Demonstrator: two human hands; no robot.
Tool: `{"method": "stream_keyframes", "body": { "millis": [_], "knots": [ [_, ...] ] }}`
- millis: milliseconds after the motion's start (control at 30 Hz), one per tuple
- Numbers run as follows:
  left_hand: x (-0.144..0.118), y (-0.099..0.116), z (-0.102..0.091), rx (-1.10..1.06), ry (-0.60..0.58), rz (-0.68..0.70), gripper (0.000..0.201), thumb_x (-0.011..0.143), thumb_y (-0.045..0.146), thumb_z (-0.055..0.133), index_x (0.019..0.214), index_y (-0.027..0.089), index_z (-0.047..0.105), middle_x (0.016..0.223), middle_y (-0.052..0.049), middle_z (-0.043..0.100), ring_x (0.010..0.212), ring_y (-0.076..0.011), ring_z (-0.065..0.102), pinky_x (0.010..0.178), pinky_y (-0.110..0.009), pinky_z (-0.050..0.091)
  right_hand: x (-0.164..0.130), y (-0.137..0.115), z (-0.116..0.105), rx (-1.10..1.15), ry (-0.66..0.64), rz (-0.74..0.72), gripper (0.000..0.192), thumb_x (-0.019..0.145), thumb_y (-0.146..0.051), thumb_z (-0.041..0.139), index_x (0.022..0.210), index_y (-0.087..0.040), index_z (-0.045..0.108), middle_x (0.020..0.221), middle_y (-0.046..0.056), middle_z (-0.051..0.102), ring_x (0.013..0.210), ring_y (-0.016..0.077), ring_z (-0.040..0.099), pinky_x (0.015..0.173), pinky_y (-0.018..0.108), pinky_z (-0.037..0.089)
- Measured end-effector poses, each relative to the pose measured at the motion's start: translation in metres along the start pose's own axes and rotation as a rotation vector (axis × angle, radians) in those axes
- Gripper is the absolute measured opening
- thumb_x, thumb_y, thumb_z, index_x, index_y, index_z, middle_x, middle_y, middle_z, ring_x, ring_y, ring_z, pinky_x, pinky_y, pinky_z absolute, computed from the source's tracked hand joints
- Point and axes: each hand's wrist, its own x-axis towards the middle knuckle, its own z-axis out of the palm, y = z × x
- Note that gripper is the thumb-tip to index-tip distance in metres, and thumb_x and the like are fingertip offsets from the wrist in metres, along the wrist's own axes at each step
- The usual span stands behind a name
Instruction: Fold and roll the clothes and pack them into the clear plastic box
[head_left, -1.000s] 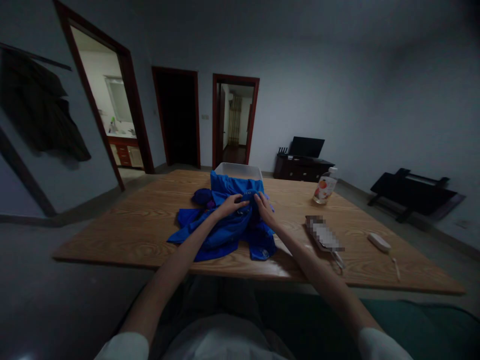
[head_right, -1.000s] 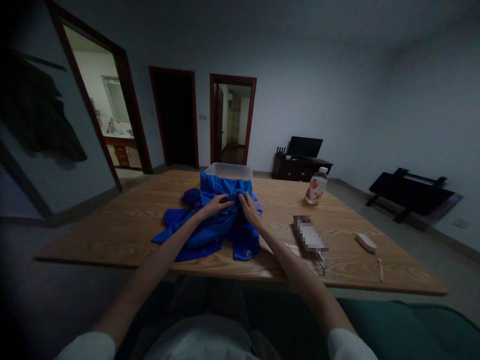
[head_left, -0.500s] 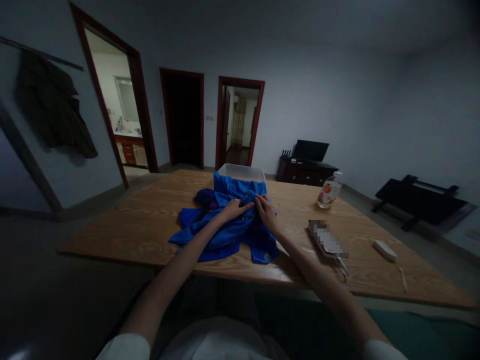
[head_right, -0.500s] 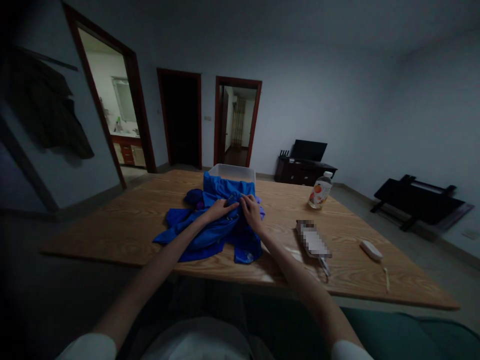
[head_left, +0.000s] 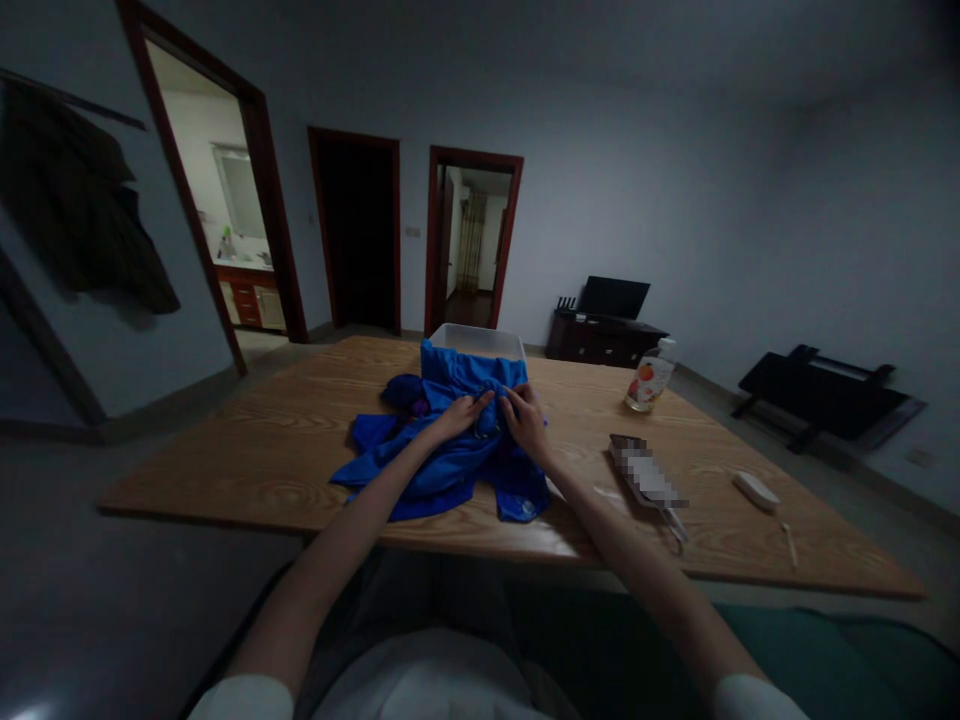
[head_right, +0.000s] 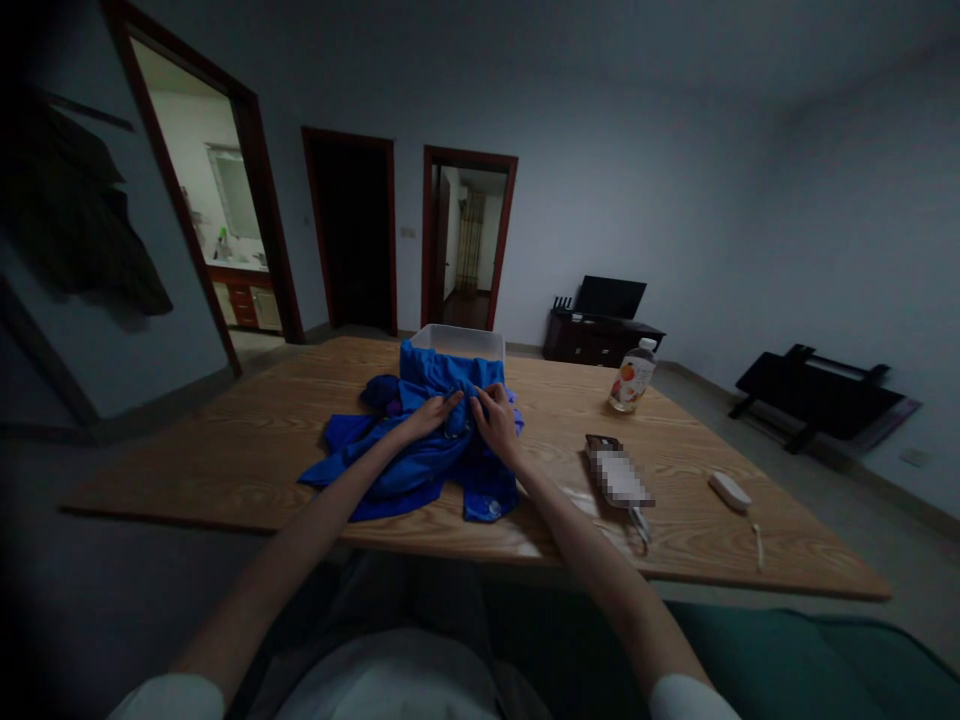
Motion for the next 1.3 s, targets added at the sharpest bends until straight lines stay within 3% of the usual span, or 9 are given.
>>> {"method": "stream_keyframes", "body": {
  "millis": [200,600,933,1300],
  "knots": [
    [0.0064,-0.0073,0.0021,0.105,0.044,0.076,0.072,0.085,0.084,0.025,0.063,0.019,0.047,0.055,0.002,0.040,0.054,-0.0119,0.037,0.056,-0.027,0.032,0.0016,-0.0005,-0.0030,-0.020,-0.003,-0.009,0.042,0.106,-0.044,0.039,0.116,-0.019,0.072,0.104,0.011,0.056,0.097,0.0240,0.055,0.091,0.037,0.046],
    [0.0069,-0.0064,0.0031,0.157,0.047,0.045,0.069,0.088,0.079,0.027,0.063,0.018,0.051,0.053,0.001,0.044,0.052,-0.0130,0.042,0.055,-0.027,0.030,0.0023,-0.0016,-0.0050,-0.029,-0.049,-0.019,0.039,0.106,-0.042,0.038,0.105,-0.020,0.070,0.098,0.009,0.057,0.093,0.0230,0.056,0.088,0.036,0.046],
    [0.0066,-0.0083,0.0029,0.185,0.046,0.049,0.068,0.089,0.078,0.027,0.061,0.019,0.047,0.053,0.002,0.039,0.051,-0.0119,0.038,0.055,-0.027,0.027,0.0014,-0.0004,-0.0028,-0.037,-0.061,-0.018,0.038,0.107,-0.040,0.036,0.103,-0.020,0.068,0.099,0.010,0.057,0.092,0.0225,0.056,0.086,0.035,0.046],
    [0.0063,-0.0072,0.0024,0.182,0.038,0.069,0.066,0.090,0.075,0.028,0.067,0.018,0.053,0.055,0.001,0.045,0.052,-0.0131,0.041,0.056,-0.026,0.029,0.0010,0.0018,-0.0014,-0.031,-0.054,-0.032,0.037,0.107,-0.040,0.036,0.101,-0.019,0.066,0.100,0.009,0.057,0.092,0.0221,0.056,0.086,0.034,0.046]
  ]
}}
